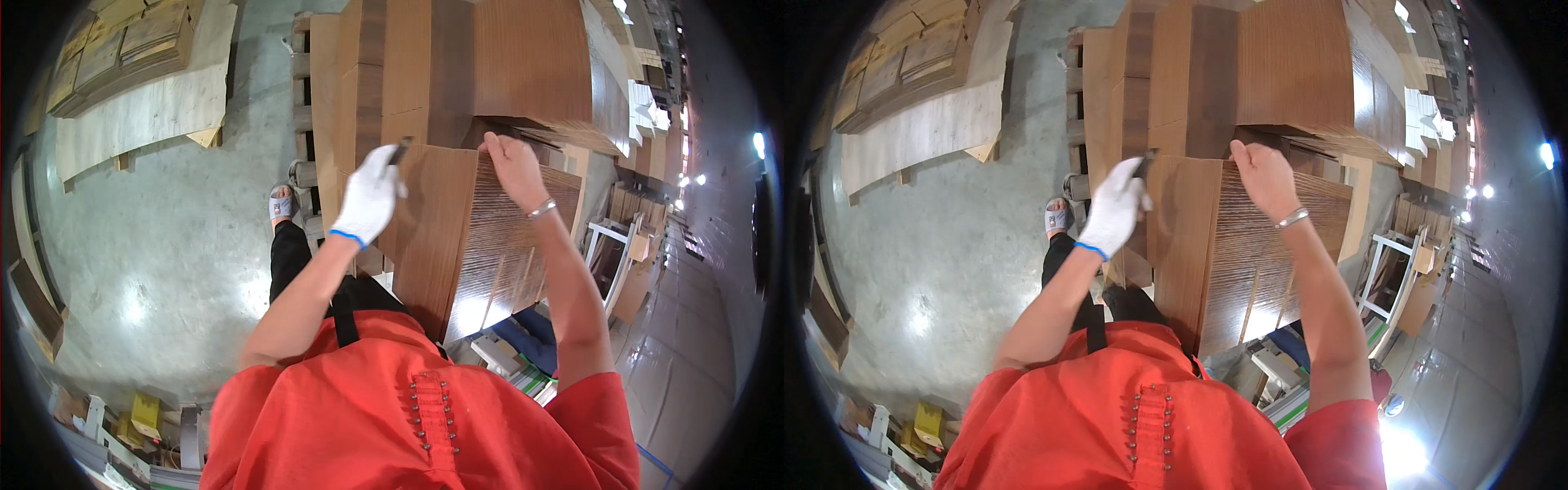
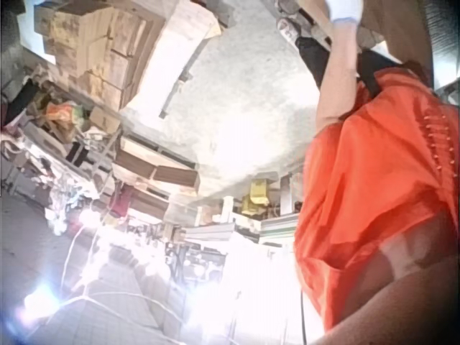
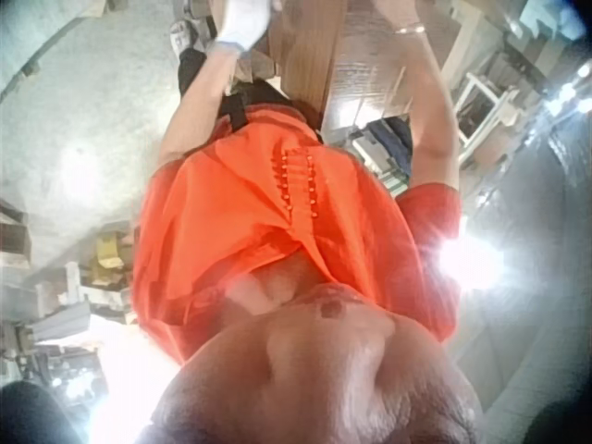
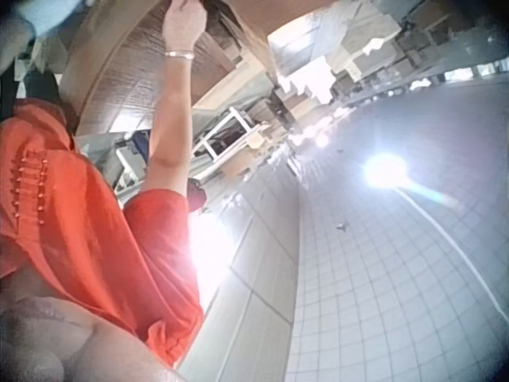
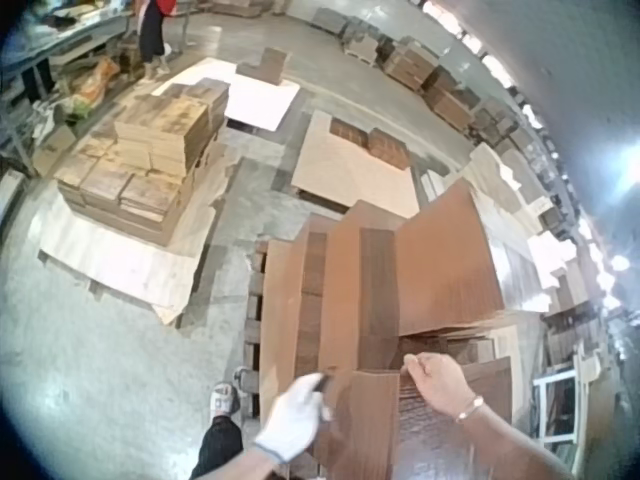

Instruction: The person lifts wooden slotted panels from a stack and trims the edges of each panel using a blade while rotating the panels by hand.

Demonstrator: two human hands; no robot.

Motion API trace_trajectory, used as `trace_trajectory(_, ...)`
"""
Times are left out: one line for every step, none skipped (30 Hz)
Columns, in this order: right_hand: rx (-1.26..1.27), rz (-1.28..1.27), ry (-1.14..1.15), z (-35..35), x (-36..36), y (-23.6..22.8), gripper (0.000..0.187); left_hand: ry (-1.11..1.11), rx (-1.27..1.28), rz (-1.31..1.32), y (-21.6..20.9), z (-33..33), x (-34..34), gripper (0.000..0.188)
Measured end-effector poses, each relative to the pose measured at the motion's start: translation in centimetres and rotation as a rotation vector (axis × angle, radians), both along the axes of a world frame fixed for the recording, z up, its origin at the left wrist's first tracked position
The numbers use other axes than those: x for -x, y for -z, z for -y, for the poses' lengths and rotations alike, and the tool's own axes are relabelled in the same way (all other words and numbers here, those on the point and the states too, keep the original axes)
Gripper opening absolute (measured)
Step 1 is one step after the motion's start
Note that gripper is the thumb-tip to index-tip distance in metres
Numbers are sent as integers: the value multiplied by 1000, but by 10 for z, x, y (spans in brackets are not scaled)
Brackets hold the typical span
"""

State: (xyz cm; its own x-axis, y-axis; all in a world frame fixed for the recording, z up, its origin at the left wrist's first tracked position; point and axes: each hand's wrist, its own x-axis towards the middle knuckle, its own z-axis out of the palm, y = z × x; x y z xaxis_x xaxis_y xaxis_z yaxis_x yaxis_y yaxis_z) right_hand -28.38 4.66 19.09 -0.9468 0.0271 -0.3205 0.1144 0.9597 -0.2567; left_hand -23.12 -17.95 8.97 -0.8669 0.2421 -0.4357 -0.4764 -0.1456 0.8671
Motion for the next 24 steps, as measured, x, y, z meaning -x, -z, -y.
trace_trajectory(-44,-124,29,-3,-8,11,47,27,-3,-94,-3,-16,3,32)
trace_trajectory(-91,-246,60,-3,-13,18,48,21,-27,-133,-7,-31,7,31)
trace_trajectory(-121,-226,68,0,-13,19,48,33,4,-141,-11,-41,10,30)
trace_trajectory(-121,-229,69,1,-12,21,48,44,35,-148,-14,-49,13,29)
trace_trajectory(-144,-255,37,0,-13,21,49,49,31,-148,-14,-56,13,29)
trace_trajectory(-168,-281,3,-2,-15,21,49,49,86,-209,-15,-61,13,29)
trace_trajectory(-172,-280,7,-2,-16,20,49,47,140,-270,-15,-67,12,29)
trace_trajectory(-211,-296,18,-1,-17,23,49,51,142,-270,-17,-71,11,29)
trace_trajectory(-251,-313,28,1,-18,25,49,-8,296,-388,-20,-75,8,29)
trace_trajectory(-290,-329,38,1,-18,26,49,-68,451,-506,-23,-78,5,29)
trace_trajectory(-291,-327,42,1,-19,26,49,-90,456,-550,-27,-80,5,31)
trace_trajectory(-265,-310,59,2,-18,24,48,-86,455,-549,-31,-80,3,31)
trace_trajectory(-239,-293,76,2,-18,23,47,-107,268,-521,-34,-79,1,31)
trace_trajectory(-236,-291,79,0,-19,24,47,-128,85,-490,-41,-75,0,31)
trace_trajectory(-255,-302,73,-1,-19,24,46,-39,98,-597,-43,-71,-5,30)
trace_trajectory(-273,-313,68,-2,-19,25,45,-36,99,-596,-41,-72,-2,30)
trace_trajectory(-275,-312,70,-1,-19,24,45,-72,133,-439,-38,-73,5,30)
trace_trajectory(-220,-294,92,2,-18,21,45,-108,166,-281,-37,-73,9,30)
trace_trajectory(-167,-275,114,4,-17,20,44,-106,165,-280,-38,-74,9,30)
trace_trajectory(-166,-275,113,3,-17,21,44,-100,91,-378,-44,-77,10,30)
trace_trajectory(-215,-305,80,0,-19,23,44,-90,18,-474,-53,-78,9,30)
trace_trajectory(-263,-334,47,-3,-20,26,45,-79,-56,-569,-61,-78,7,31)
trace_trajectory(-165,-271,110,-4,-17,26,44,67,75,-706,-71,-72,-2,32)
trace_trajectory(-163,-266,115,-3,-19,26,44,54,-40,-596,-70,-74,-5,34)
